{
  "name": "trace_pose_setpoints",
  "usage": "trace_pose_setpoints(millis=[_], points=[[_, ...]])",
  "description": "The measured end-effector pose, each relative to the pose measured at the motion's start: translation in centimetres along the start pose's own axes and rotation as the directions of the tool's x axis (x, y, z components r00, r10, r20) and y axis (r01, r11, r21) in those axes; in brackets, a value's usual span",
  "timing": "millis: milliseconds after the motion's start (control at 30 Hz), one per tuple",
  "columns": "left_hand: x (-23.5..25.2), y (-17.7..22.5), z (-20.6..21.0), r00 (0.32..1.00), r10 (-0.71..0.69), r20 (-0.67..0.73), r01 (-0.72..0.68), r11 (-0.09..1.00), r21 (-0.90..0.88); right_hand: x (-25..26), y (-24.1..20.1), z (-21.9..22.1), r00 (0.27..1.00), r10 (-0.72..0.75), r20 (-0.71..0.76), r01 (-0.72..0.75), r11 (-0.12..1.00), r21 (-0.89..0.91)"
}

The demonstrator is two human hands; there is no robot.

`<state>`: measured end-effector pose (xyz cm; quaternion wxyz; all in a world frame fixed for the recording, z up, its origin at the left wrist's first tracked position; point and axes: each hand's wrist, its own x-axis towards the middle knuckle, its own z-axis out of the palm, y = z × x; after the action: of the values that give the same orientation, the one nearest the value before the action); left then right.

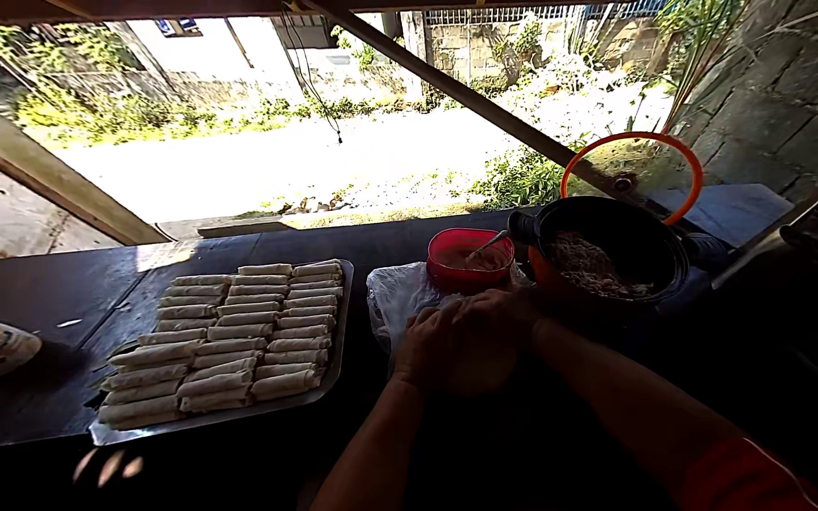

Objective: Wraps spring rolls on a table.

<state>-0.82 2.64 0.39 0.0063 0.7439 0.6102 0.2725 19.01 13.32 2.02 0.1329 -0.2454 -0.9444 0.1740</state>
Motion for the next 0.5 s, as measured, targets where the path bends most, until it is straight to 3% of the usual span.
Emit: trace_pose_setpoints(millis=[133,333,500], points=[[0.7,-0.3,0.4,0.999,0.046,-0.013,-0.045,0.998,0.05,0.3,0.1,0.0,1.0,0.008,0.013,-0.008,0.999,0.031],[0.8,-1.0,0.5,0.997,0.066,-0.03,-0.062,0.99,0.125,-0.3,0.8,1.1,0.987,-0.059,-0.149,0.052,0.997,-0.051],[0.8,-0.9,0.8,0.98,0.154,-0.123,-0.133,0.977,0.165,0.4,0.6,0.9,0.998,0.013,-0.061,-0.016,0.999,-0.047]])
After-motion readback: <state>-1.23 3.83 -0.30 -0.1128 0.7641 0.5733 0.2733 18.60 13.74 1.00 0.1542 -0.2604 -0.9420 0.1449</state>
